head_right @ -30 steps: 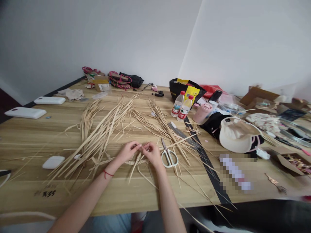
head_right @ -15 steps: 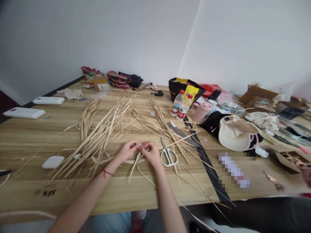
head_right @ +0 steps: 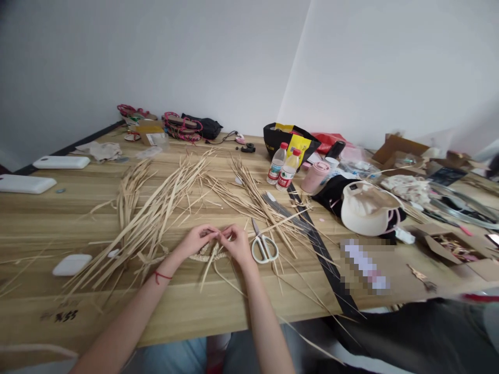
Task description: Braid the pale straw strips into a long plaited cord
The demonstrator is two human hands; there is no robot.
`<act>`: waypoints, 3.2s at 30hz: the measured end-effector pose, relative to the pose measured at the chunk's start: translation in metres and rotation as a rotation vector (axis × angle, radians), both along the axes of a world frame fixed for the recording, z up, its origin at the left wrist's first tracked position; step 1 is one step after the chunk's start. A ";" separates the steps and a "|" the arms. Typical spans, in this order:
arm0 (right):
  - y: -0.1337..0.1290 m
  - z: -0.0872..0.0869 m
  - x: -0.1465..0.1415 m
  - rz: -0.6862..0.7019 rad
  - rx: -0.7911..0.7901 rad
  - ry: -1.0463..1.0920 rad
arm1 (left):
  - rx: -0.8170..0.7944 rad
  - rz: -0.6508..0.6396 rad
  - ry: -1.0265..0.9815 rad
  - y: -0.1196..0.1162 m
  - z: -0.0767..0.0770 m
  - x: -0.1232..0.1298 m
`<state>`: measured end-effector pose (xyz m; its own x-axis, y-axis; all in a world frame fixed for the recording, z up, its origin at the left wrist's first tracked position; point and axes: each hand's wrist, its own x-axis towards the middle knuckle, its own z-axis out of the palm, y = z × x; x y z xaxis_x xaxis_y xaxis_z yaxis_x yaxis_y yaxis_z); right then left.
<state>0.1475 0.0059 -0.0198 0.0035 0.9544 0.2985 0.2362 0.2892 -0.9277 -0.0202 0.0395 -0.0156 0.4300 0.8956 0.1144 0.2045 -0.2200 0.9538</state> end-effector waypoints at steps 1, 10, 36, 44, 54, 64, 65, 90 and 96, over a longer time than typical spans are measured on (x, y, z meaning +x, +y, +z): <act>0.000 0.000 0.000 0.000 0.003 -0.004 | 0.002 0.003 0.003 0.000 0.000 0.000; 0.001 0.002 0.000 0.011 0.001 -0.015 | 0.019 0.051 -0.005 -0.002 0.000 0.004; -0.001 0.002 0.000 -0.017 -0.005 -0.104 | 0.035 0.110 0.031 -0.002 -0.004 0.007; -0.001 -0.003 0.000 -0.019 -0.005 -0.047 | 0.059 0.070 0.041 -0.009 0.007 0.002; 0.001 -0.010 0.000 -0.023 0.017 0.032 | 0.125 0.130 -0.006 -0.009 -0.008 0.008; 0.001 -0.010 -0.002 -0.042 0.045 0.059 | 0.124 0.096 -0.036 -0.010 0.000 0.008; 0.001 -0.010 -0.002 -0.044 0.047 0.055 | 0.139 0.102 -0.019 -0.010 0.002 0.007; -0.002 0.003 -0.002 0.059 -0.020 0.192 | 0.353 0.128 0.141 -0.011 0.006 0.002; -0.002 0.002 -0.001 0.070 -0.028 0.174 | 0.362 0.104 0.155 -0.013 0.012 0.001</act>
<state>0.1462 0.0038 -0.0174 -0.0140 0.9620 0.2725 0.0520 0.2729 -0.9606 -0.0191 0.0262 -0.0033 0.3763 0.8490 0.3709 0.3787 -0.5063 0.7748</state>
